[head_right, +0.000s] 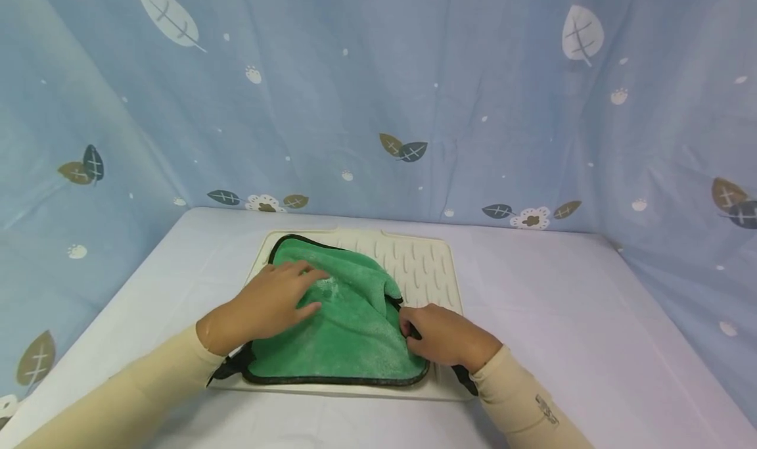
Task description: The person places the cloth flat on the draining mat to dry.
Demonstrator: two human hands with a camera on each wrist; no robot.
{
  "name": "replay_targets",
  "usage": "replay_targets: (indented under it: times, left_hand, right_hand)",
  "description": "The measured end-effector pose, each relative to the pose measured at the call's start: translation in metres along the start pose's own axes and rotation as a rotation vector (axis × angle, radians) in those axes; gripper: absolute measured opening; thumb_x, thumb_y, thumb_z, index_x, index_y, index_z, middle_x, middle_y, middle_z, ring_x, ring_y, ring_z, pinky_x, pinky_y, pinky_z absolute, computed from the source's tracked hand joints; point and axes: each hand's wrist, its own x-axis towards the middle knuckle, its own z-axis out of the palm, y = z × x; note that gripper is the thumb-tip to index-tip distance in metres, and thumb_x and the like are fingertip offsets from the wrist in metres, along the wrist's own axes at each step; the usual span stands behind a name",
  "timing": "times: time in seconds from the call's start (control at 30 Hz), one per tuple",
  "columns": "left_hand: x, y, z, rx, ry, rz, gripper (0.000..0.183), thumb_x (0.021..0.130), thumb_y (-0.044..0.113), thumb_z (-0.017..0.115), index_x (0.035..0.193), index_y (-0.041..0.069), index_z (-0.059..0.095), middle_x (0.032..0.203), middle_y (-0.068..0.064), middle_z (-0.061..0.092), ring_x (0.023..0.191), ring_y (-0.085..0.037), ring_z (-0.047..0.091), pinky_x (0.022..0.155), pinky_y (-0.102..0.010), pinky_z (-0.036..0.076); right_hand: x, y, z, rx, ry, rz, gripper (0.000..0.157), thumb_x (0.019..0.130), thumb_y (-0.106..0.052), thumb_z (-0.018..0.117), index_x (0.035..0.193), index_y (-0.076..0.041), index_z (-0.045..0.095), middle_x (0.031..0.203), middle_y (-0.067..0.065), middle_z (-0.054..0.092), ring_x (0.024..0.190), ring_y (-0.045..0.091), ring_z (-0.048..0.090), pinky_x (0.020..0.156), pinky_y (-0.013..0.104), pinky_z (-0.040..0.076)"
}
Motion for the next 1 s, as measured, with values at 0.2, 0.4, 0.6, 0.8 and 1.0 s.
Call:
replay_targets:
  times: [0.2, 0.4, 0.6, 0.8, 1.0]
  left_hand:
    - [-0.015, 0.018, 0.005, -0.027, -0.1, 0.071, 0.053, 0.085, 0.046, 0.06, 0.133, 0.025, 0.048, 0.134, -0.007, 0.048, 0.122, -0.029, 0.047, 0.091, -0.055, 0.039]
    - [-0.022, 0.025, 0.014, -0.041, -0.12, 0.115, 0.057, 0.083, 0.048, 0.062, 0.134, 0.025, 0.047, 0.135, -0.007, 0.046, 0.124, -0.029, 0.045, 0.092, -0.056, 0.039]
    - [-0.025, 0.025, 0.021, -0.049, -0.1, 0.122, 0.059, 0.081, 0.048, 0.064, 0.133, 0.025, 0.048, 0.134, -0.007, 0.047, 0.122, -0.028, 0.047, 0.088, -0.056, 0.042]
    - [-0.026, 0.025, 0.023, -0.039, -0.096, 0.134, 0.059, 0.081, 0.048, 0.065, 0.132, 0.024, 0.049, 0.133, -0.007, 0.048, 0.12, -0.029, 0.049, 0.084, -0.054, 0.045]
    - [-0.026, 0.024, 0.025, -0.024, -0.083, 0.141, 0.058, 0.08, 0.048, 0.065, 0.13, 0.024, 0.05, 0.132, -0.007, 0.049, 0.119, -0.029, 0.05, 0.08, -0.052, 0.047]
  right_hand:
    - [0.001, 0.002, 0.0, -0.006, 0.0, -0.005, 0.009, 0.087, -0.012, 0.058, 0.085, -0.018, 0.053, 0.069, -0.01, 0.051, 0.059, 0.0, 0.044, 0.056, 0.019, 0.041]
    - [0.002, 0.003, 0.002, -0.003, 0.006, 0.021, 0.008, 0.089, -0.017, 0.057, 0.084, -0.02, 0.052, 0.068, -0.01, 0.052, 0.058, -0.001, 0.044, 0.054, 0.019, 0.041]
    - [0.004, 0.003, 0.001, -0.064, 0.169, 0.051, 0.013, 0.088, -0.017, 0.058, 0.079, -0.022, 0.051, 0.062, -0.011, 0.048, 0.053, -0.001, 0.042, 0.049, 0.019, 0.038]
    - [0.009, 0.007, 0.001, -0.037, 0.272, 0.164, 0.006, 0.088, -0.02, 0.06, 0.088, -0.02, 0.054, 0.06, -0.008, 0.049, 0.048, 0.003, 0.04, 0.046, 0.021, 0.037]
    - [0.018, 0.012, 0.0, 0.034, 0.318, 0.202, 0.019, 0.087, -0.022, 0.063, 0.102, -0.014, 0.056, 0.063, -0.004, 0.053, 0.048, 0.007, 0.044, 0.047, 0.023, 0.039]
